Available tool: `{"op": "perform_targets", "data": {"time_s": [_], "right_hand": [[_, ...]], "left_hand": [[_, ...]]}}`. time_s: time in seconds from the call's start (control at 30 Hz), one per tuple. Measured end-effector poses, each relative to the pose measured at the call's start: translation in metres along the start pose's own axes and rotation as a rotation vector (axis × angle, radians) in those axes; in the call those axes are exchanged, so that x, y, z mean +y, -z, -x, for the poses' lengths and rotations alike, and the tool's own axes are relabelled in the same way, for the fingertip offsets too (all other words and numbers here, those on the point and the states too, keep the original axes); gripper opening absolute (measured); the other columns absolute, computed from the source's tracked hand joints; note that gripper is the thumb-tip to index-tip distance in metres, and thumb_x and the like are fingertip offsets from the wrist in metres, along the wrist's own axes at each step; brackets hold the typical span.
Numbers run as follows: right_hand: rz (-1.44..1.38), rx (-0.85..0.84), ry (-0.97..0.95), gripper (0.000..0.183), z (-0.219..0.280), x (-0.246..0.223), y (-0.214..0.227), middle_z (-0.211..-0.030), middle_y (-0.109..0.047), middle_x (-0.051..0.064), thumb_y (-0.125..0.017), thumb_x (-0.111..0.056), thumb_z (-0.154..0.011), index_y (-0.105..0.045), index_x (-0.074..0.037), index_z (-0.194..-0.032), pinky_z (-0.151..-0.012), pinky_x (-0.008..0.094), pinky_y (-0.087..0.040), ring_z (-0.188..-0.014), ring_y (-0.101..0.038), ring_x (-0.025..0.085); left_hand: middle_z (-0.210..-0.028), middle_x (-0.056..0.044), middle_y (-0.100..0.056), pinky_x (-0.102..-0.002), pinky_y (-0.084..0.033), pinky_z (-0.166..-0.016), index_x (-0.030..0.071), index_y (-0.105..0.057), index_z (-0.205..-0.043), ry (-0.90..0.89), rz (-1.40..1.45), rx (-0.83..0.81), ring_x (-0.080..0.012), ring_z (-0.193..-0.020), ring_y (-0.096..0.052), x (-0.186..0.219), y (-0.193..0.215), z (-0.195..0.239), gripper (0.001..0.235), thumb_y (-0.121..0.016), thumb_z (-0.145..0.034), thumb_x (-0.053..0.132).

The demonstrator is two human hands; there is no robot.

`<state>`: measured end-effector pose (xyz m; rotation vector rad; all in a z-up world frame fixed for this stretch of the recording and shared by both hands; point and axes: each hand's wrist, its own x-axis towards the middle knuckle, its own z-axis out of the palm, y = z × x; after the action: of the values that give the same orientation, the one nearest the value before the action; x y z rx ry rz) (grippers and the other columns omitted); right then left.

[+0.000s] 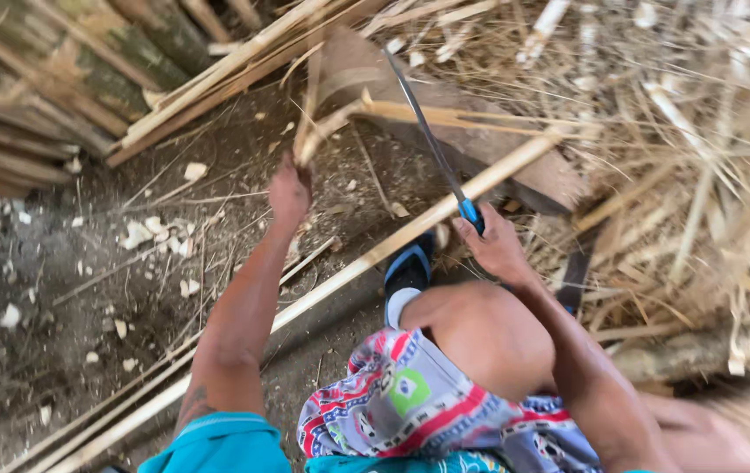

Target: The person sits on the ground and uses a machete to split long bamboo strips into thinner pieces. The person repeatedly positions the bamboo on a wooden block and strikes it with the machete, collecting the split pieces.

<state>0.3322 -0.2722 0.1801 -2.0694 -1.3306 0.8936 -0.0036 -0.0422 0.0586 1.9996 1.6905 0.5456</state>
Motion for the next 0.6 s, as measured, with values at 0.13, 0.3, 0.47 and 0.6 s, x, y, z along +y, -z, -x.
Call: {"op": "perform_targets", "data": {"time_s": [0.13, 0.3, 0.47, 0.6], "right_hand": [[-0.136, 0.222, 0.039, 0.037, 0.046, 0.025, 0.031, -0.069, -0.058, 0.017, -0.060, -0.040, -0.103, -0.055, -0.004, -0.098, -0.059, 0.047, -0.045, -0.062, -0.058, 0.034], [-0.442, 0.448, -0.169, 0.036, 0.100, 0.084, 0.053, -0.064, -0.054, 0.005, -0.054, -0.041, -0.108, -0.053, -0.009, -0.091, -0.051, 0.037, -0.043, -0.055, -0.053, 0.019], [-0.729, 0.547, -0.474, 0.031, 0.145, 0.120, 0.077, -0.061, -0.046, -0.003, -0.058, -0.040, -0.102, -0.050, -0.013, -0.089, -0.043, 0.032, -0.038, -0.049, -0.044, 0.008], [-0.832, 0.468, -0.530, 0.030, 0.186, 0.143, 0.100, -0.060, -0.046, -0.003, -0.061, -0.038, -0.101, -0.050, -0.012, -0.090, -0.042, 0.031, -0.037, -0.046, -0.044, 0.009]], "left_hand": [[-0.098, -0.021, -0.071, -0.042, -0.055, -0.071, 0.000, -0.052, -0.138, -0.272, 0.412, 0.104, -0.0361, -0.083, -0.067, 0.112, 0.002, -0.050, 0.038, -0.063, -0.105, 0.016], [-0.107, -0.014, -0.073, -0.032, -0.054, -0.081, 0.003, -0.056, -0.138, -0.558, 0.483, 0.142, -0.0202, -0.088, -0.066, 0.330, -0.031, -0.079, 0.037, -0.072, -0.106, 0.014], [-0.136, -0.020, -0.064, -0.049, -0.049, -0.099, 0.003, -0.052, -0.140, -0.952, 0.711, -0.320, -0.0368, -0.126, -0.060, 0.591, -0.102, 0.034, 0.060, -0.083, -0.094, 0.026], [-0.126, -0.023, -0.064, -0.052, -0.049, -0.093, 0.002, -0.055, -0.134, -1.466, 0.263, -0.403, -0.0419, -0.115, -0.059, 0.680, -0.100, 0.145, 0.073, -0.089, -0.082, 0.041]]}}
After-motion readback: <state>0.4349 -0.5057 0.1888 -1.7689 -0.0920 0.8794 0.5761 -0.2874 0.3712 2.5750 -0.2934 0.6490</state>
